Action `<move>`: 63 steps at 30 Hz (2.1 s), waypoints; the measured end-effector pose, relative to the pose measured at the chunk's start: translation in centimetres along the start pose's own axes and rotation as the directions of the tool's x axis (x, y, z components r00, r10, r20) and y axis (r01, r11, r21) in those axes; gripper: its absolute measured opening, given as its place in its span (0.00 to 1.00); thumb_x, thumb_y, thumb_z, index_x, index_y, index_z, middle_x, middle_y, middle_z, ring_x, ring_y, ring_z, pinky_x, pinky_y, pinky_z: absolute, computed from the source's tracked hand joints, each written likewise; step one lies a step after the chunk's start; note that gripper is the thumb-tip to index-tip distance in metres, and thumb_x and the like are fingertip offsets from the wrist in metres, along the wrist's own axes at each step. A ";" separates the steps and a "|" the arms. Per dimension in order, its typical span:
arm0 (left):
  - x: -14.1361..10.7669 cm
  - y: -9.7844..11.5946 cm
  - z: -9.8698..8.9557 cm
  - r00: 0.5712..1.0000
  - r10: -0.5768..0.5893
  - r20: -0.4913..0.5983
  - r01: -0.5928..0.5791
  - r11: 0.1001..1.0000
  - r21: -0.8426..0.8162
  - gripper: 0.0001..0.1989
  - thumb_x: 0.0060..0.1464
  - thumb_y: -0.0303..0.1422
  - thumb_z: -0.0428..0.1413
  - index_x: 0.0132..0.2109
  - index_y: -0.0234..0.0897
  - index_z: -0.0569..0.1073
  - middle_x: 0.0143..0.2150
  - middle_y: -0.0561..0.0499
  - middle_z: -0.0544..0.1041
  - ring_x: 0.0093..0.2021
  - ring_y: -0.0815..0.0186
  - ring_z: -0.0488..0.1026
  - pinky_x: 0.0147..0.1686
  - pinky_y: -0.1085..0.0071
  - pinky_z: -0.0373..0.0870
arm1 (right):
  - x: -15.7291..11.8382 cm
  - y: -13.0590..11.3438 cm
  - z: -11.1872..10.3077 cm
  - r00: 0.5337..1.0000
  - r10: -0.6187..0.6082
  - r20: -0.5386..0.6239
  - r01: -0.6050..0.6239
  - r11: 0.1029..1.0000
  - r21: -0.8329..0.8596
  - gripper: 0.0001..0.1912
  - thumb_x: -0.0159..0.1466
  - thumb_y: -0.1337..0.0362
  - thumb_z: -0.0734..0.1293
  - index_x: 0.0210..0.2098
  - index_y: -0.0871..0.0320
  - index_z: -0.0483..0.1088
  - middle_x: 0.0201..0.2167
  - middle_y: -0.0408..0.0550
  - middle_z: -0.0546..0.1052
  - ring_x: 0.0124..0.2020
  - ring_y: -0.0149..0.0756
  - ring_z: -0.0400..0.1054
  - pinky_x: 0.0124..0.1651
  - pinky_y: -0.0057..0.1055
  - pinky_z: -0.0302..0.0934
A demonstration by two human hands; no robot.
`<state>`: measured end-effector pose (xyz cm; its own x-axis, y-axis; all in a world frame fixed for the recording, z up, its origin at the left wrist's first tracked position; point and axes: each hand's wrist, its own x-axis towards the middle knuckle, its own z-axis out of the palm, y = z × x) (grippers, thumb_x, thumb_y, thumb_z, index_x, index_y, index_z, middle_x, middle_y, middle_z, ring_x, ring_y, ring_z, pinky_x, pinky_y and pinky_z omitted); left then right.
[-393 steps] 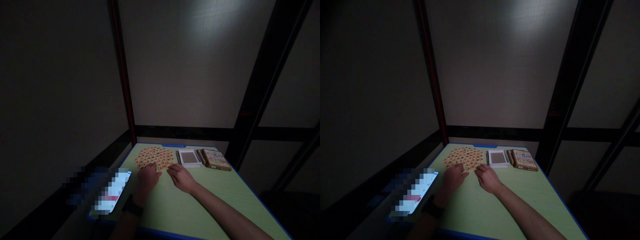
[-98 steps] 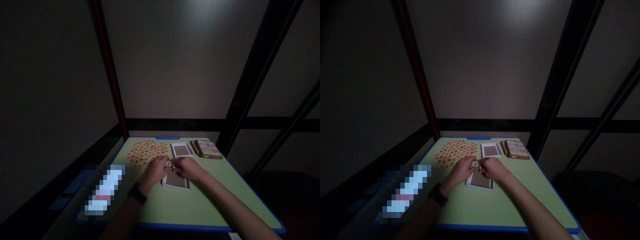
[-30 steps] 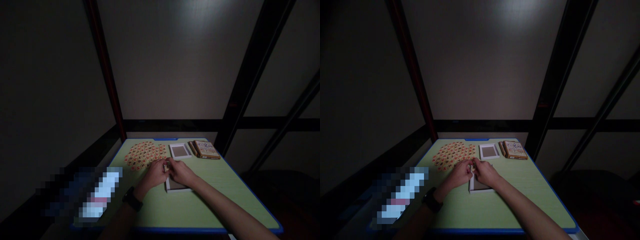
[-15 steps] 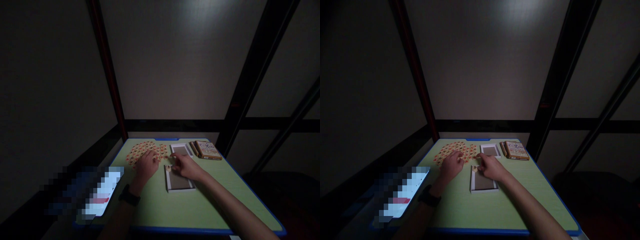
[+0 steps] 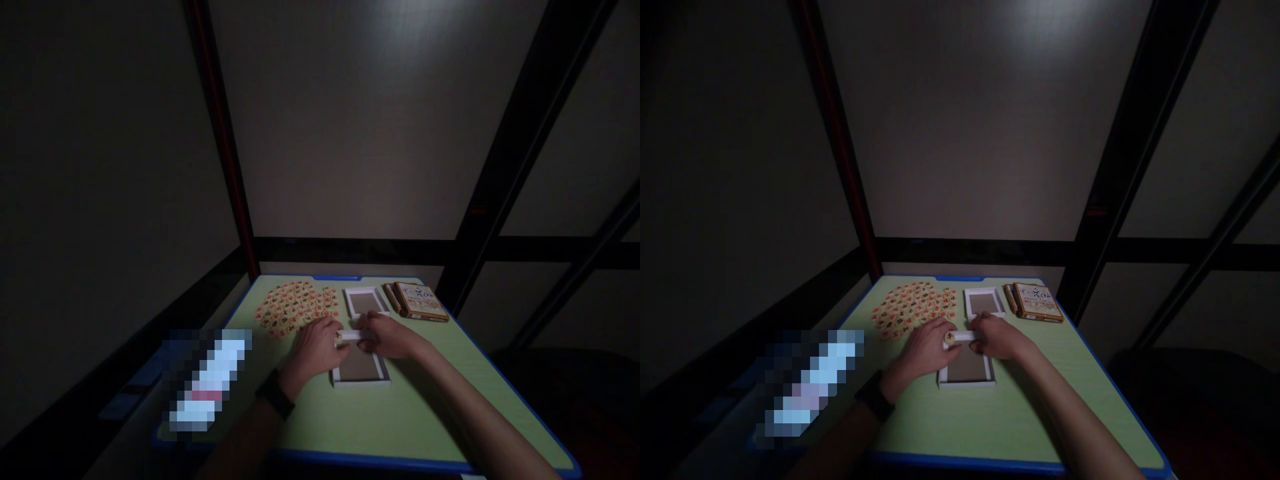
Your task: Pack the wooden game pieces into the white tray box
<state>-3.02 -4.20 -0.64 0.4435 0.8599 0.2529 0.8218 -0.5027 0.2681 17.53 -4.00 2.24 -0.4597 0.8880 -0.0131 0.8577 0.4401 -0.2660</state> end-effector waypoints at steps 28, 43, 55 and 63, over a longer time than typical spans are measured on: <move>-0.1 -0.3 0.3 1.000 0.004 0.007 -0.004 1.000 0.004 0.12 0.52 0.35 0.55 0.43 0.41 0.77 0.44 0.49 0.79 0.45 0.58 0.76 0.47 0.64 0.72 | -0.2 0.3 0.0 0.999 -0.037 0.004 0.037 0.998 0.043 0.16 0.60 0.65 0.68 0.48 0.61 0.76 0.43 0.57 0.77 0.44 0.44 0.71 0.47 0.33 0.62; -0.4 0.7 -0.8 0.998 -0.019 0.056 0.018 1.000 0.012 0.13 0.54 0.39 0.54 0.43 0.39 0.76 0.45 0.46 0.77 0.47 0.56 0.74 0.49 0.62 0.71 | 16.0 -2.1 -3.0 0.989 0.148 -0.025 -0.149 0.961 -0.233 0.16 0.61 0.68 0.67 0.49 0.56 0.77 0.48 0.58 0.79 0.49 0.47 0.74 0.46 0.31 0.64; -0.5 1.0 -0.6 0.995 -0.004 0.096 0.005 1.000 -0.013 0.15 0.55 0.38 0.51 0.45 0.36 0.75 0.49 0.42 0.75 0.53 0.52 0.70 0.53 0.56 0.69 | 21.2 -0.7 -1.6 0.990 0.066 0.128 -0.032 0.967 -0.253 0.11 0.60 0.75 0.66 0.40 0.61 0.78 0.41 0.54 0.81 0.44 0.41 0.74 0.45 0.30 0.64; -0.5 0.8 -0.2 0.995 -0.002 0.099 0.006 0.999 -0.033 0.16 0.58 0.39 0.49 0.48 0.36 0.73 0.51 0.41 0.74 0.55 0.51 0.69 0.56 0.54 0.67 | 23.2 -3.3 -1.0 0.979 -0.176 0.106 0.195 0.960 -0.201 0.20 0.57 0.76 0.65 0.46 0.59 0.79 0.42 0.48 0.82 0.44 0.36 0.74 0.44 0.22 0.60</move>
<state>-2.65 -5.05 -0.41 0.4749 0.8657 0.1585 0.8121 -0.5004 0.3001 4.21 15.27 3.75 -0.6255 0.7772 -0.0685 0.7802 0.6222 -0.0644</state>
